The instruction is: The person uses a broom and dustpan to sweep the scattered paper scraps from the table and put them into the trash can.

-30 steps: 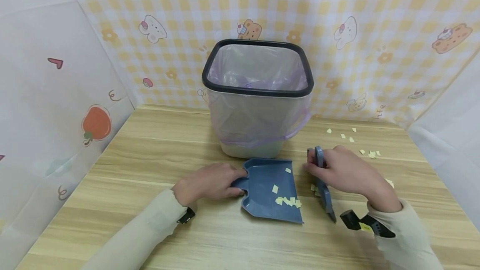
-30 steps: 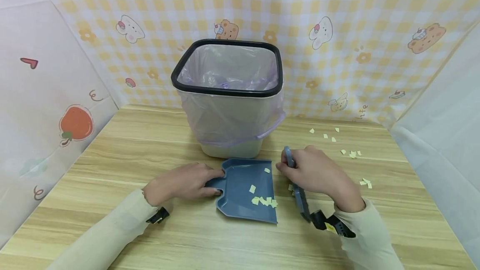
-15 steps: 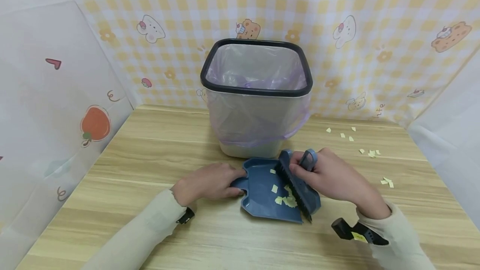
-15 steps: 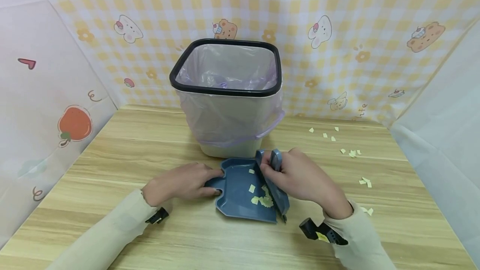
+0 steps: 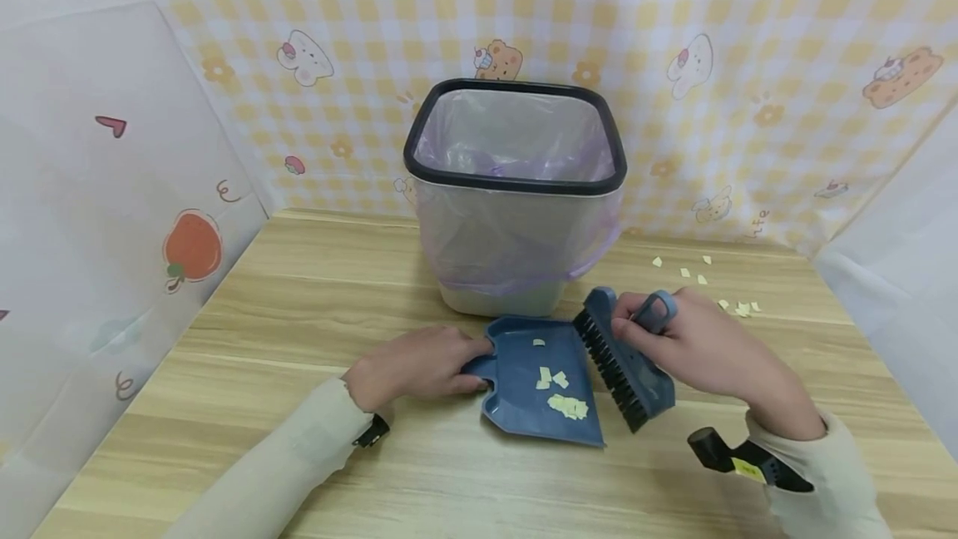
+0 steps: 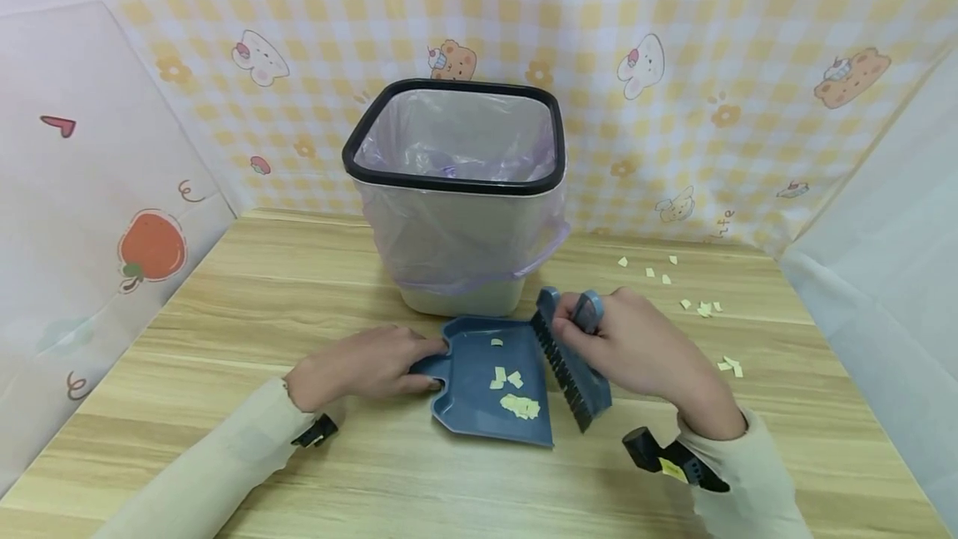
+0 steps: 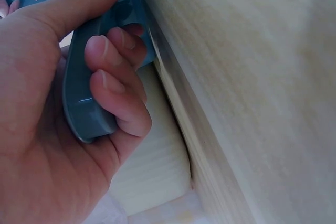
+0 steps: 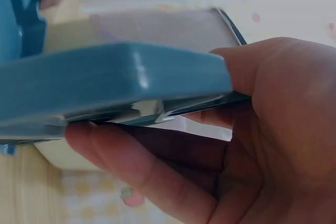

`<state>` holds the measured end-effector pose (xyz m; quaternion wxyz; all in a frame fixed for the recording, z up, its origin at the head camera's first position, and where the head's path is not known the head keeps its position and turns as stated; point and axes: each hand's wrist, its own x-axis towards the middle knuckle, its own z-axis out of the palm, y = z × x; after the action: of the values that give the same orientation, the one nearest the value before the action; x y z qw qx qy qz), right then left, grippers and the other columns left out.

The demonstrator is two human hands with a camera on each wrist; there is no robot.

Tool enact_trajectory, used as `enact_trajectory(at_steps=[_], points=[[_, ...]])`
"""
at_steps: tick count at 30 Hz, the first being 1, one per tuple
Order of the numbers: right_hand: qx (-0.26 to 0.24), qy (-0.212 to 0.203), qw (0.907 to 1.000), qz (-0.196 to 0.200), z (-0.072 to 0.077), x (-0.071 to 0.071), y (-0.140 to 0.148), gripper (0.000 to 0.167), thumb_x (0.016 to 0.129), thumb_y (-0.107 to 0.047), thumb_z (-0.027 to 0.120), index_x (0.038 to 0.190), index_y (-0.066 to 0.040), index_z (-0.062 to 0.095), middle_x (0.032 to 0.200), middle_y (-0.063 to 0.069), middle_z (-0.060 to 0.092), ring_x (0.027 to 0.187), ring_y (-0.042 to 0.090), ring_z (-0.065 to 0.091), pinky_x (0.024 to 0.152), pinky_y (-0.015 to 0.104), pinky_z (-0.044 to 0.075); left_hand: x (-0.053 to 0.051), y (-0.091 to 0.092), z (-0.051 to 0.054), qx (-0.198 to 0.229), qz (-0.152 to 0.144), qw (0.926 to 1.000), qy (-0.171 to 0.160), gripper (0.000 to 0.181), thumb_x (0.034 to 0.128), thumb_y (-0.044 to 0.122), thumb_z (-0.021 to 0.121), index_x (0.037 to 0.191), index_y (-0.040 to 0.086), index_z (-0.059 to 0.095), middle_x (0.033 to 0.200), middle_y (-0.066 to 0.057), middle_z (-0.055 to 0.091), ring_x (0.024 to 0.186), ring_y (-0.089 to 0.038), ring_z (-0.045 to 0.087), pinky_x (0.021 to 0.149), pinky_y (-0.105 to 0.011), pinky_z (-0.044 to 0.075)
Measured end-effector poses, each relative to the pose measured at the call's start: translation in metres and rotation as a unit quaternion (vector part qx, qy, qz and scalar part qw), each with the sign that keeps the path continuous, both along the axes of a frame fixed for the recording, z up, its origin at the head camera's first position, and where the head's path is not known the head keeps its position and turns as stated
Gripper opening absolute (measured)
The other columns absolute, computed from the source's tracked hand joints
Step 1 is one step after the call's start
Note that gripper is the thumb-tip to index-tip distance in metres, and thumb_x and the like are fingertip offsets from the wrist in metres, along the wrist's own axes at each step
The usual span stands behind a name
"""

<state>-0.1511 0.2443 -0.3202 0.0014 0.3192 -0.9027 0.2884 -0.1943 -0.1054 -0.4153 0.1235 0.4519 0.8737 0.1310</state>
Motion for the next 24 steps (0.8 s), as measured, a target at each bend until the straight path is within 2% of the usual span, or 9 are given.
enact_trajectory(at_steps=[4,8,14,21,24], points=[[0.017,0.018,0.9996,-0.013,0.001,-0.004,0.016,0.027,0.11,-0.01,0.065,0.09,-0.028,0.06,0.072,-0.021,0.045,0.059,0.0,0.043,0.06,0.028,0.041,0.0,0.0,0.0,0.001,-0.009,1.0,-0.003,0.021,0.1098,0.032,0.071,0.115,0.012,0.067,0.079,0.008,0.049,0.069,-0.008,0.046,0.064,-0.028,0.04],[0.034,0.029,0.9986,-0.028,0.0,-0.009,0.027,0.024,0.109,-0.007,0.065,0.093,-0.025,0.065,0.073,-0.02,0.048,0.059,0.0,0.043,0.062,0.028,0.042,-0.002,0.001,-0.002,0.01,-0.034,0.9994,0.001,0.022,0.1104,0.032,0.07,0.117,0.011,0.067,0.081,0.008,0.05,0.07,-0.007,0.046,0.066,-0.027,0.041],[0.043,0.004,0.9981,-0.044,-0.001,-0.015,0.033,0.018,0.109,-0.009,0.066,0.095,-0.021,0.069,0.072,-0.016,0.051,0.058,0.002,0.044,0.061,0.029,0.043,-0.002,0.001,0.0,0.034,-0.057,0.9977,-0.008,0.022,0.1112,0.031,0.069,0.116,0.01,0.067,0.08,0.009,0.048,0.067,-0.005,0.045,0.062,-0.024,0.039],[0.035,-0.048,0.9972,-0.047,-0.004,-0.021,0.033,0.019,0.112,-0.011,0.061,0.097,-0.018,0.07,0.069,-0.014,0.05,0.056,0.006,0.047,0.058,0.03,0.044,0.003,-0.001,0.02,0.067,-0.065,0.9955,-0.01,0.019,0.1117,0.03,0.067,0.112,0.011,0.065,0.076,0.01,0.042,0.066,-0.004,0.044,0.061,-0.023,0.038],[0.03,-0.067,0.9964,-0.043,-0.005,-0.023,0.034,0.02,0.113,-0.012,0.059,0.098,-0.018,0.069,0.067,-0.013,0.049,0.055,0.007,0.047,0.056,0.031,0.043,0.007,-0.002,0.031,0.089,-0.074,0.9932,0.005,0.018,0.1109,0.029,0.068,0.111,0.011,0.064,0.077,0.01,0.041,0.067,-0.004,0.044,0.062,-0.022,0.039]])
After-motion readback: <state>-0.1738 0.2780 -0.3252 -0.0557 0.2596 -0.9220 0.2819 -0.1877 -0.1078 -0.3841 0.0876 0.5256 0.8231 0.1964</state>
